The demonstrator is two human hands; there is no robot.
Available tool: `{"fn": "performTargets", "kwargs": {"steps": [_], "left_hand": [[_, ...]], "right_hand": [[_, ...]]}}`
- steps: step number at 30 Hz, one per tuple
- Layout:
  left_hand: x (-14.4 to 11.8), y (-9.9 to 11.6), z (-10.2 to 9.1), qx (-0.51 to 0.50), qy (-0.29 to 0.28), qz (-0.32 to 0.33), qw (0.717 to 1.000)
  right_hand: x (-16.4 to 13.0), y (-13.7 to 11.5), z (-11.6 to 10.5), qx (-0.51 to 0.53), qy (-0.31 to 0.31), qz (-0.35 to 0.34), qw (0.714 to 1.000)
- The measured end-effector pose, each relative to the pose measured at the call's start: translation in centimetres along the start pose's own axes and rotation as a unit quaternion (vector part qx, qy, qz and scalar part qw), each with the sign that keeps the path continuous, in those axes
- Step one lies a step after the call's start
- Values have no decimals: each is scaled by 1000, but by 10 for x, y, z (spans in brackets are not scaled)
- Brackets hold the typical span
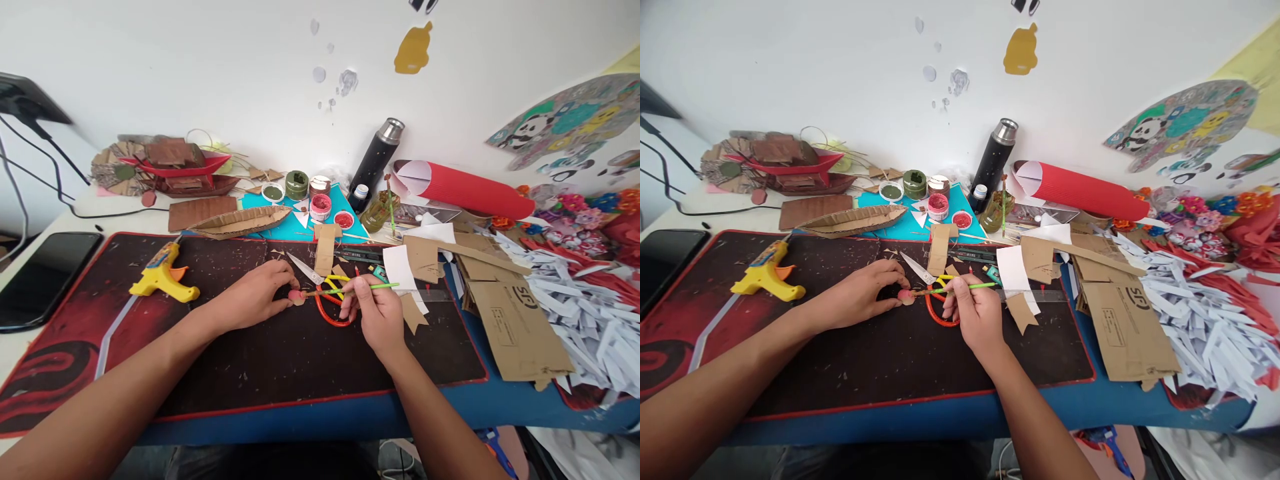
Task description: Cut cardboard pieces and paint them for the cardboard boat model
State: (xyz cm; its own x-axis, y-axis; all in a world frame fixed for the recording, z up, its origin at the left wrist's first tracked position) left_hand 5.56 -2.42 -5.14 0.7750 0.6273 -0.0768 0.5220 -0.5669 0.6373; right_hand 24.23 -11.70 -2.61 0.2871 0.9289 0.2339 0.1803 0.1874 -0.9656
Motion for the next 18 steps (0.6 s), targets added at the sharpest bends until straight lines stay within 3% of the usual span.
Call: {"fn": "performTargets", "kwargs": {"steps": [18], "left_hand": [[0,2,-2,0,8,2,1000]], "right_hand": [[-4,-1,0,-11,-17,4,1000]]}}
Point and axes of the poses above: each hand's wrist, its own x-axis towards the middle knuckle, its own z-axis out of the palm, y = z × x, the point moved 10 cm from there along x, towards the middle knuckle, and after that the axes turned 10 degrees about -z, right-handed, at the moved point
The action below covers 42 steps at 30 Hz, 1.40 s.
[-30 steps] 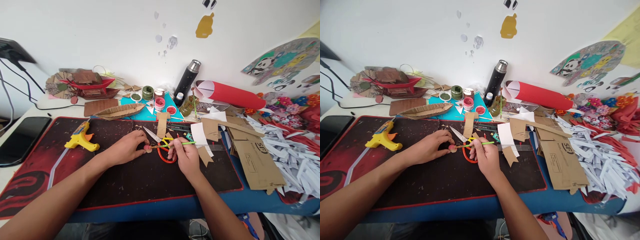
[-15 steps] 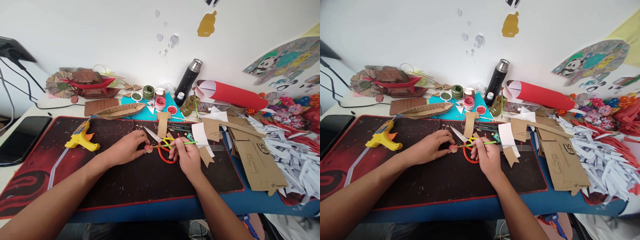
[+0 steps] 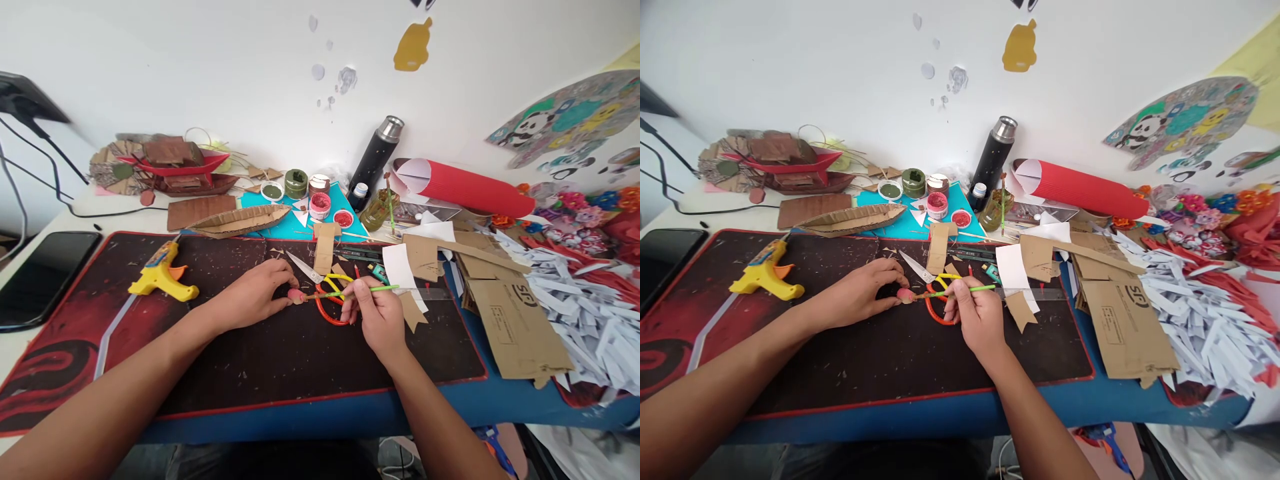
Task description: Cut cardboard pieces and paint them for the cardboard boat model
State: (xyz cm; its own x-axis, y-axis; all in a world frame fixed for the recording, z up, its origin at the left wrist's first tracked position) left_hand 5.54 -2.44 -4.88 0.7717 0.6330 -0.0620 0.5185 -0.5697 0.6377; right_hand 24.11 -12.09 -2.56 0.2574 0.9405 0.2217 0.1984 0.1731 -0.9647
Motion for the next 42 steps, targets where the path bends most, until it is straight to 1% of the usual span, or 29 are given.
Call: {"fn": "performTargets", "kwargs": {"steps": [4,10,14,21,25,30,38,42], "left_hand": [[0,0,0,1,-2,-2,1000],[0,0,1,1,-6,-2,1000],[0,0,2,8,-10,-3,1000],[0,1,2,7,-8,-4,1000],[0,0,2,3,-10,0,1000],[0,0,2,3,-7,4,1000],[-1,0,2,2,-5,2,1000],[-1,0,2,3,-5,1,1000]], "right_hand": [[-2,-3,3,6,-10,-1,1000],[1,-2,7,29,5,-1,1000],[2,1,9,25,0,1,1000],[-2,0,2,22,-6,5,1000],[0,-1,2,29,4,-2,1000],[2,4,4,33,16,-3,999],[2,3,-7,26,34,-7,999],[4,3,-5,41,38,-4,998]]}}
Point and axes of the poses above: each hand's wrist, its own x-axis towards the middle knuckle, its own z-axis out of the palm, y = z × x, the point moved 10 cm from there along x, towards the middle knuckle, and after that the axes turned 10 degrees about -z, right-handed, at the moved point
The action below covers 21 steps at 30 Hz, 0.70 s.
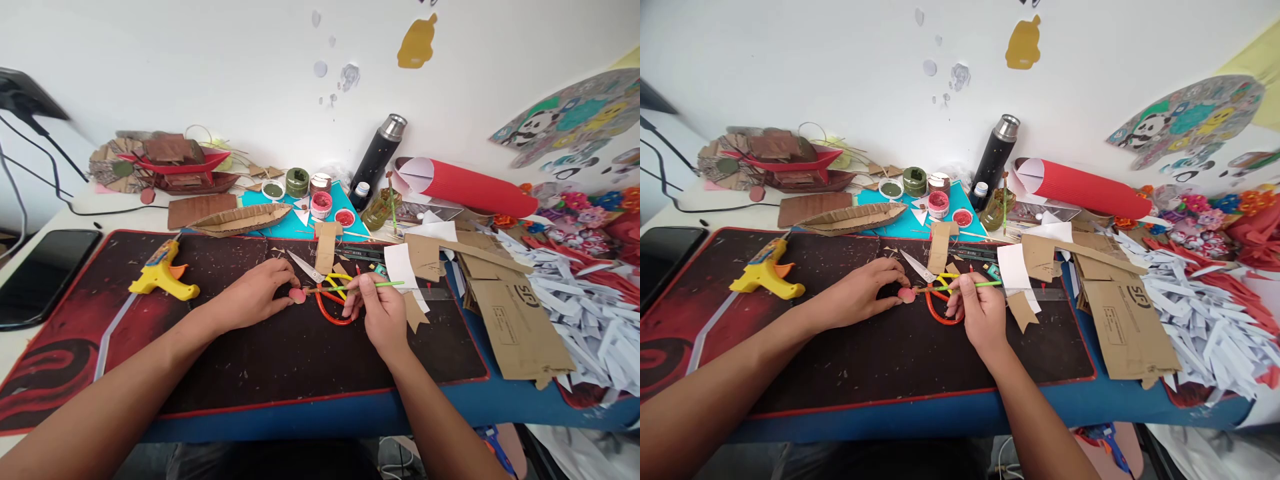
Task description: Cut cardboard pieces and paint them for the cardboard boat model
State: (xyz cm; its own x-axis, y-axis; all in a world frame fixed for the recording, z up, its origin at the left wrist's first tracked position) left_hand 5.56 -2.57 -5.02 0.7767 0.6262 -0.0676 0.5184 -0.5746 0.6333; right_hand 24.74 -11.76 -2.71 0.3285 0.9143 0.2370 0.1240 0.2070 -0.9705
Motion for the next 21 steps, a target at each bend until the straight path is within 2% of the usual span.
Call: {"fn": "performTargets", "kwargs": {"steps": [12,21], "left_hand": [[0,0,0,0,5,-1,1000],[-1,1,-1,7,7,0,1000]], "right_hand": [[0,4,3,-5,-10,11,1000],[-7,-4,2,-28,-29,-3,999]]}}
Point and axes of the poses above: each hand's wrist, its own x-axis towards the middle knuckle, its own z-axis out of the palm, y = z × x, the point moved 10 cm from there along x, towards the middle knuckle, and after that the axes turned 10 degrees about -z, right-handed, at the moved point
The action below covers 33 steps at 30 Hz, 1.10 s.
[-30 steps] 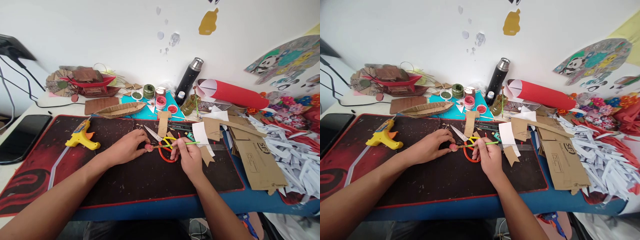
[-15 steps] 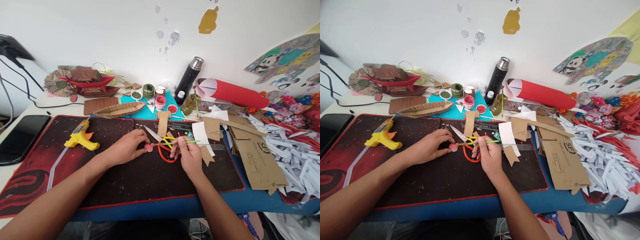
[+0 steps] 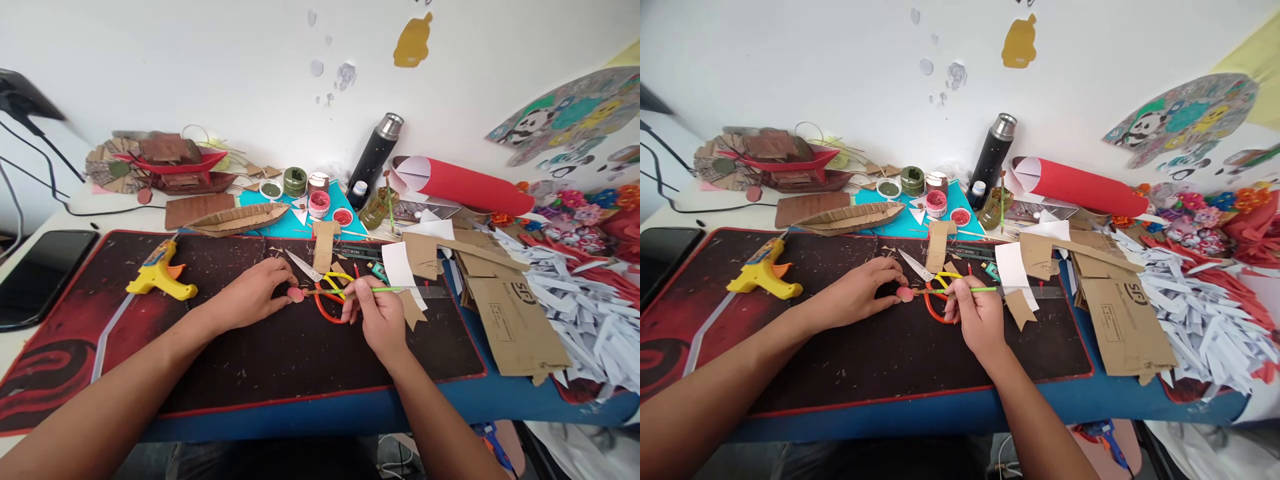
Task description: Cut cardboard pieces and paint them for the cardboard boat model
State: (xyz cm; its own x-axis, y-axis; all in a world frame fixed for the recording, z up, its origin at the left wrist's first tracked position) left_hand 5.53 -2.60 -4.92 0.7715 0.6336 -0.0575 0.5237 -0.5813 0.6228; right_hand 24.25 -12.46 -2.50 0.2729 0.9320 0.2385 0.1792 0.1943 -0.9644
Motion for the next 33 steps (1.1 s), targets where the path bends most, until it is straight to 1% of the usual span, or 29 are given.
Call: {"fn": "performTargets", "kwargs": {"steps": [4,9,17,23,30,33], "left_hand": [[0,2,0,2,3,4,1000],[0,3,-1,-2,6,6,1000],[0,2,-2,-7,8,0,1000],[0,2,0,-3,4,-4,1000],[1,0,0,-8,6,-7,1000],[1,-2,1,-11,7,-7,1000]], "right_hand": [[-2,-5,2,5,-6,-8,1000],[0,-9,1,4,12,-19,1000],[-5,-2,1,-2,-1,3,1000],[-4,-3,-3,5,21,2,1000],[-4,-3,6,16,-5,5,1000],[-4,-3,5,10,2,7,1000]]}}
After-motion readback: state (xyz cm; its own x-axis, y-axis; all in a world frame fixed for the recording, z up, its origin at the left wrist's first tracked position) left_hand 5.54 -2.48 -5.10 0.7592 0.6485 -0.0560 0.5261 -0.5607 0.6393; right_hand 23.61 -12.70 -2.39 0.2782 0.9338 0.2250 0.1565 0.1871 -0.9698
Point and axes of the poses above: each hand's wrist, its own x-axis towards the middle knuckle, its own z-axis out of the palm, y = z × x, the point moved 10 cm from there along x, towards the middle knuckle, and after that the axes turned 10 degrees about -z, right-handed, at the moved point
